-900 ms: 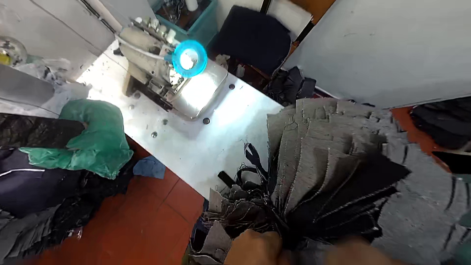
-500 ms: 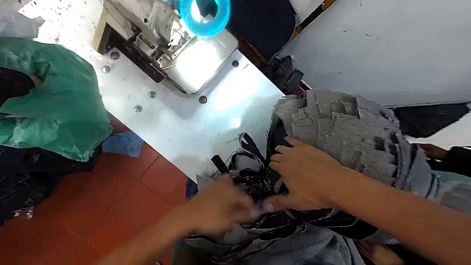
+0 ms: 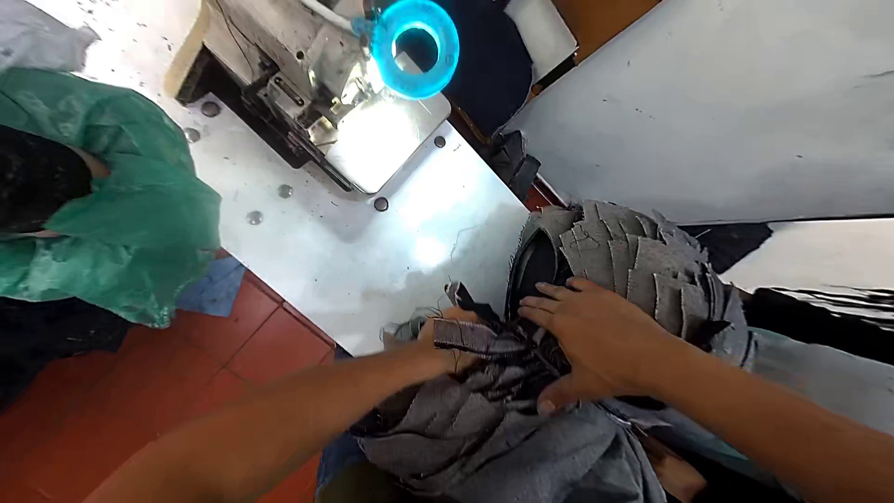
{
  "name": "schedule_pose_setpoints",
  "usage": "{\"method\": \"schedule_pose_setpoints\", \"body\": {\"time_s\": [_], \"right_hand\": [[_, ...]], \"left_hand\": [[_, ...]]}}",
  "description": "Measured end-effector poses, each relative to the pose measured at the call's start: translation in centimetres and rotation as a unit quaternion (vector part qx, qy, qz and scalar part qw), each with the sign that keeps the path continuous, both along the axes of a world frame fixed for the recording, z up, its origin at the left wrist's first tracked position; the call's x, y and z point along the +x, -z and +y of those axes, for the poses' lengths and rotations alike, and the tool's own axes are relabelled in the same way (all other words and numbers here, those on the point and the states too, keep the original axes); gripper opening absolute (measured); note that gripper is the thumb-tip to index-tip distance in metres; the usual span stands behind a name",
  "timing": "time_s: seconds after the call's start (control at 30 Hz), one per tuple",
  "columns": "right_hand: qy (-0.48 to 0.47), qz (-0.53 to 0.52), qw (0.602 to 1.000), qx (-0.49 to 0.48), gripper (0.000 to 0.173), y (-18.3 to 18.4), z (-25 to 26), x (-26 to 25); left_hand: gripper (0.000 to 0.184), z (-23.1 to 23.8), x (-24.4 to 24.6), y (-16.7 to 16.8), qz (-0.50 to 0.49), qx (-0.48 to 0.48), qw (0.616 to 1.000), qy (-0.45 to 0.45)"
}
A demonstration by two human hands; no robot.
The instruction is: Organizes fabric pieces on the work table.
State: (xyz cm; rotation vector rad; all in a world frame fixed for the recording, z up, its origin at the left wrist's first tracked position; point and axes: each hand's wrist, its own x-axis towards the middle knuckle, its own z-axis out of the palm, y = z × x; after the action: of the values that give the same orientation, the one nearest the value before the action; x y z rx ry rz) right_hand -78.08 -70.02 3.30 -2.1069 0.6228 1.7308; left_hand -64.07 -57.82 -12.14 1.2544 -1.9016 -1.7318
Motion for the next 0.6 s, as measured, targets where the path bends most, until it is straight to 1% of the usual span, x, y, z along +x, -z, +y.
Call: {"method": "schedule_pose_setpoints", "body": {"time_s": [0.03,0.1,0.13,0.2,0.23,0.27,0.3,0.33,0.4,0.43,0.47,0.5,0.53,0.57,0.6], "right_hand": [[0.004,-0.025,1.000,-0.001,0.128,-0.7,0.4,-0.1],[0.009,-0.110,0.994,-0.026,0.130,-2.3,2.2,-1.1],[0.003,-0.163,0.985,-0.051,0.129,-2.8,3.5,-1.7],[-0.017,-0.270,0.957,-0.108,0.126,-3.2,5.9,-2.3],[-0.023,-0.293,0.948,-0.120,0.126,-3.3,6.8,-2.3],[-0.032,-0.300,0.945,-0.125,0.130,-3.4,7.3,-2.4],[-0.040,-0.309,0.941,-0.133,0.133,-3.4,7.3,-2.6],[-0.045,-0.326,0.933,-0.146,0.135,-3.3,7.4,-3.0],[-0.039,-0.358,0.921,-0.147,0.135,-3.5,8.3,-4.0],[-0.038,-0.379,0.913,-0.146,0.130,-3.8,9.1,-4.5],[-0.032,-0.389,0.910,-0.138,0.125,-4.4,9.6,-4.7],[-0.020,-0.384,0.915,-0.123,0.120,-5.3,10.0,-4.8],[-0.009,-0.374,0.920,-0.117,0.117,-5.9,10.6,-4.8],[-0.002,-0.361,0.925,-0.123,0.117,-6.3,11.4,-5.0],[0.005,-0.346,0.928,-0.134,0.117,-6.4,12.2,-5.3]], "left_hand": [[0.034,0.6,0.7,-1.2,0.001,-0.017,1.000,0.010],[0.035,1.9,2.2,-3.5,0.025,-0.058,0.998,0.020],[0.035,2.4,2.8,-5.1,0.037,-0.056,0.997,0.027],[0.031,3.5,3.5,-8.8,0.054,-0.045,0.998,0.008],[0.030,3.9,3.7,-10.7,0.043,-0.008,0.999,0.012],[0.031,4.0,3.8,-12.5,0.019,0.071,0.997,0.035],[0.032,4.3,4.1,-13.6,-0.004,0.137,0.990,0.040],[0.034,5.1,4.3,-14.3,-0.021,0.179,0.983,0.024],[0.035,7.0,5.1,-15.6,-0.002,0.258,0.966,-0.036],[0.036,7.5,5.6,-15.7,0.007,0.281,0.959,-0.047],[0.038,7.4,6.4,-15.7,0.010,0.289,0.957,-0.038],[0.040,6.8,7.2,-15.6,0.002,0.273,0.962,-0.011],[0.040,5.6,8.2,-15.4,-0.027,0.220,0.975,0.031],[0.037,4.0,9.1,-15.1,-0.084,0.143,0.982,0.092],[0.034,2.1,9.6,-14.5,-0.154,0.067,0.974,0.154]]}}
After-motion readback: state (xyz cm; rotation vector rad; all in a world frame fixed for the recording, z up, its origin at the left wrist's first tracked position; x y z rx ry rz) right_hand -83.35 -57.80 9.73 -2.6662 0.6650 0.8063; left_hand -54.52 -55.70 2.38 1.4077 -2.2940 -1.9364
